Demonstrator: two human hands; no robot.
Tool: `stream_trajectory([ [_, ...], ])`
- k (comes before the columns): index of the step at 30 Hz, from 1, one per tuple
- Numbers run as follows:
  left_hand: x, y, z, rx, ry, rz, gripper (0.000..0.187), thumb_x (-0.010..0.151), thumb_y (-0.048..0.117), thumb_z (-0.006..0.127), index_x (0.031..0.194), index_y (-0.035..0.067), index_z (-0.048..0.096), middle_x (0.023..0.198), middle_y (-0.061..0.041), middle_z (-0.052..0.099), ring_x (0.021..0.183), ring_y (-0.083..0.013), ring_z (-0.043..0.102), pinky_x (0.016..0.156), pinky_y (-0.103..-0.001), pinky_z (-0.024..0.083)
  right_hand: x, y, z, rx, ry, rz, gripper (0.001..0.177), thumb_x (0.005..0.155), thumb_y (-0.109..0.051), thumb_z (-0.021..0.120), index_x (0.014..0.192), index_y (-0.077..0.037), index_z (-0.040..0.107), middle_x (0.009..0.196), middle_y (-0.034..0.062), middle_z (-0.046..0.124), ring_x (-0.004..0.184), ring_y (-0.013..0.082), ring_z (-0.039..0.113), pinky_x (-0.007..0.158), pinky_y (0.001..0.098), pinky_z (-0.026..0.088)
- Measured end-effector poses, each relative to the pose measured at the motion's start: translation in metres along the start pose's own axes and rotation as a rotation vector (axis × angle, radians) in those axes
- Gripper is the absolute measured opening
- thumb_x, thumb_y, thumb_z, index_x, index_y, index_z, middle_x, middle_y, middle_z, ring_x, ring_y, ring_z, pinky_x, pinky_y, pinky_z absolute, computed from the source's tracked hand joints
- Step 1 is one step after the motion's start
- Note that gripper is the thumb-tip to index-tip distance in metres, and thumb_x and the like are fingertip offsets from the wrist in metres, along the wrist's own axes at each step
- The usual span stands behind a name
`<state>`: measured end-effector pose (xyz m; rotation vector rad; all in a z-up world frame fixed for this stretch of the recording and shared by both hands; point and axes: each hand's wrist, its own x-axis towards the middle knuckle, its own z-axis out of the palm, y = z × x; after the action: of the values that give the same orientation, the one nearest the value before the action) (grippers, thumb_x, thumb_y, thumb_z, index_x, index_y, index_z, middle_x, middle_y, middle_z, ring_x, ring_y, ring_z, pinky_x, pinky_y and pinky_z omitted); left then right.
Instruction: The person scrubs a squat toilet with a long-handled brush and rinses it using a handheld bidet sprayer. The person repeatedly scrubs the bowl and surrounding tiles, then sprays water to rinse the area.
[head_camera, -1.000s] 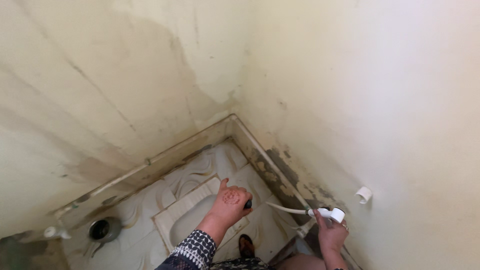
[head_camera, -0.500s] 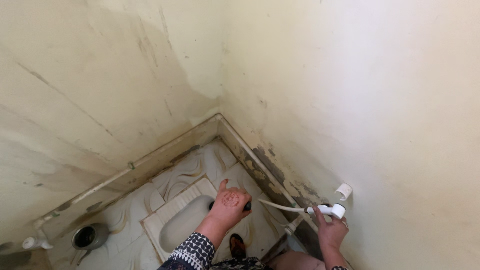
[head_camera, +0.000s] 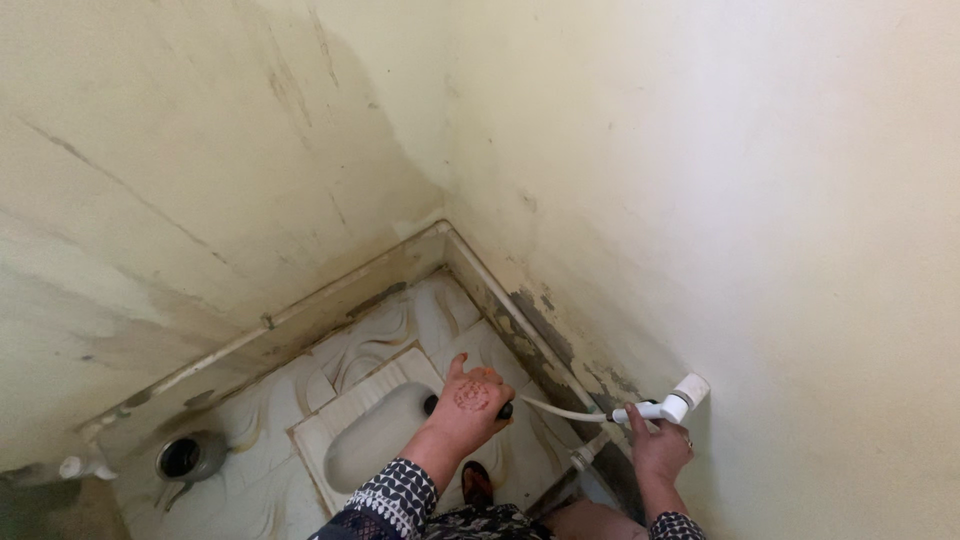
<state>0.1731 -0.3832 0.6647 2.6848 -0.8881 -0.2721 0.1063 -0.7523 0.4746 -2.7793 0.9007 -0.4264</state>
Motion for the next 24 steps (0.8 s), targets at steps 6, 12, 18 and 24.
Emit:
stream_trajectory([
  [6,0.011,0.008,-0.005,-0.023,0.030,0.036,0.034,0.079,0.042,0.080,0.099,0.015,0.073,0.094,-0.007,0.068,0.106,-0.0290,0.063,0.111,-0.062,0.030,0.004,0.001,0.009,0.061,-0.024,0.009,0.060,0.080,-0.067,0.073,0.096,-0.010,0.082,0.092,0.0177,0.075,0.087,0.0369,0.071,0.083,0.0478,0.057],
  [12,0.033,0.022,-0.004,-0.024,-0.011,0.103,0.035,0.085,0.044,0.078,0.098,0.013,0.070,0.093,-0.008,0.068,0.102,-0.0288,0.066,0.114,-0.065,0.028,0.002,0.000,0.016,-0.008,-0.016,-0.014,0.060,0.082,-0.068,0.071,0.094,-0.009,0.082,0.092,0.0153,0.077,0.096,0.0357,0.070,0.086,0.0532,0.053],
  [18,0.058,0.042,0.005,-0.084,0.050,0.183,0.033,0.080,0.040,0.079,0.099,0.014,0.069,0.096,-0.007,0.067,0.103,-0.0289,0.066,0.113,-0.067,0.028,-0.003,0.004,0.013,0.063,-0.020,0.018,0.060,0.086,-0.066,0.071,0.097,-0.007,0.080,0.096,0.0146,0.077,0.101,0.0356,0.068,0.093,0.0551,0.048],
  [24,0.077,0.060,-0.004,-0.065,-0.060,0.230,0.034,0.083,0.039,0.077,0.104,0.014,0.068,0.099,-0.007,0.068,0.107,-0.0265,0.066,0.114,-0.067,0.029,0.003,-0.004,0.004,0.153,-0.010,0.058,0.054,0.086,-0.061,0.071,0.097,-0.009,0.080,0.096,0.0087,0.079,0.110,0.0336,0.064,0.098,0.0580,0.042],
])
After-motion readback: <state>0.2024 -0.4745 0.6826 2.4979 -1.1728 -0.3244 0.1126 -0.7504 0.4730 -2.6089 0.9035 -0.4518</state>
